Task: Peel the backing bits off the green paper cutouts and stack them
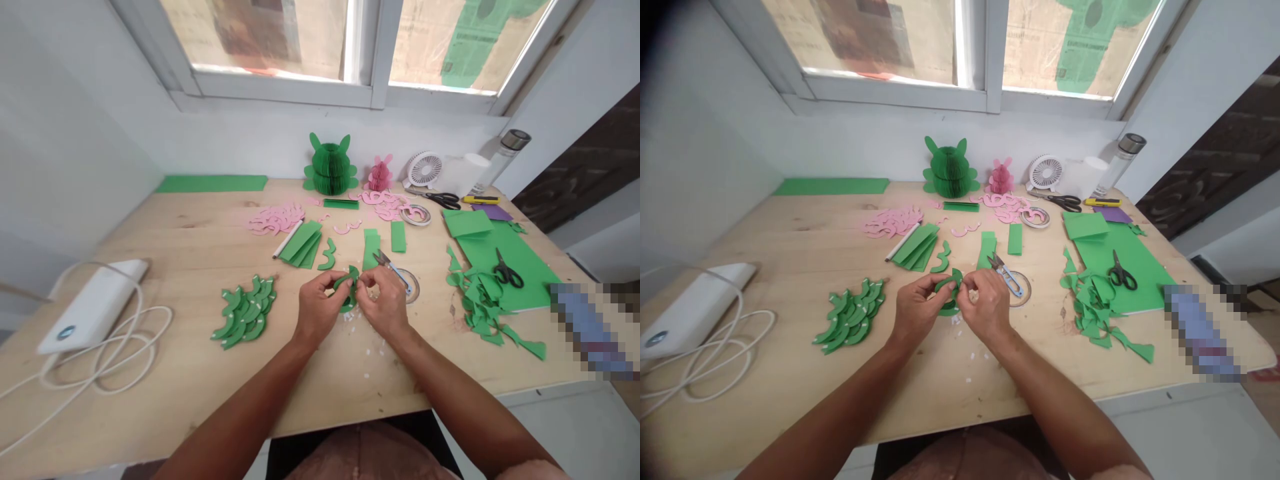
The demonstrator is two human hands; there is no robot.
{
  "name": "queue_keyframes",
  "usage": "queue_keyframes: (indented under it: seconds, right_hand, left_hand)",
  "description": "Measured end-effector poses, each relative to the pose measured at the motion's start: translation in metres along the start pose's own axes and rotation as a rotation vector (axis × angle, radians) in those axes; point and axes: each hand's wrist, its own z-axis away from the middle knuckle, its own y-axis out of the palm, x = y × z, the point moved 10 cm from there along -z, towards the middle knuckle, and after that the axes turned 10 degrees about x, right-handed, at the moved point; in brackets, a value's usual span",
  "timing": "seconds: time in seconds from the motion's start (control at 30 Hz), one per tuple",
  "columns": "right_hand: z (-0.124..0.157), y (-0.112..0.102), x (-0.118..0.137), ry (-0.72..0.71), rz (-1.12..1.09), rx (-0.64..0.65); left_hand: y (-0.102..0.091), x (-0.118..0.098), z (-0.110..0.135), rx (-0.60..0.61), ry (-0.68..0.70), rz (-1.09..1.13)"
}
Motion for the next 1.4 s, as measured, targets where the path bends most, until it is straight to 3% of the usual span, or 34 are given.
queue_keyframes:
  seconds: [0.23,0.4,0.5,0.7,0.83,1.07,1.4]
  right_hand:
    - [-0.002,-0.002,-0.031,0.194,-0.136,-0.004]
    - [-0.005,0.002,-0.035,0.175,-0.227,0.045]
    - [-0.006,0.007,-0.033,0.155,-0.25,0.081]
    - [-0.001,0.014,-0.046,0.287,-0.311,0.094]
    - [-0.002,0.02,-0.043,0.282,-0.404,0.144]
    - [0.002,0.045,-0.032,0.323,-0.567,0.359]
    - [0.004,0.051,-0.031,0.334,-0.624,0.394]
  left_hand:
    - [0.003,0.02,-0.002,0.001,-0.184,0.276]
    - [0.008,0.026,-0.003,0.013,-0.285,0.48]
    - [0.007,0.026,-0.004,0.001,-0.29,0.551]
    - [0.003,0.025,-0.006,-0.014,-0.295,0.609]
    - [0.001,0.023,-0.007,-0.007,-0.275,0.629]
    - [0.003,0.022,-0.006,0.013,-0.245,0.624]
    - [0.002,0.022,-0.007,-0.004,-0.223,0.627]
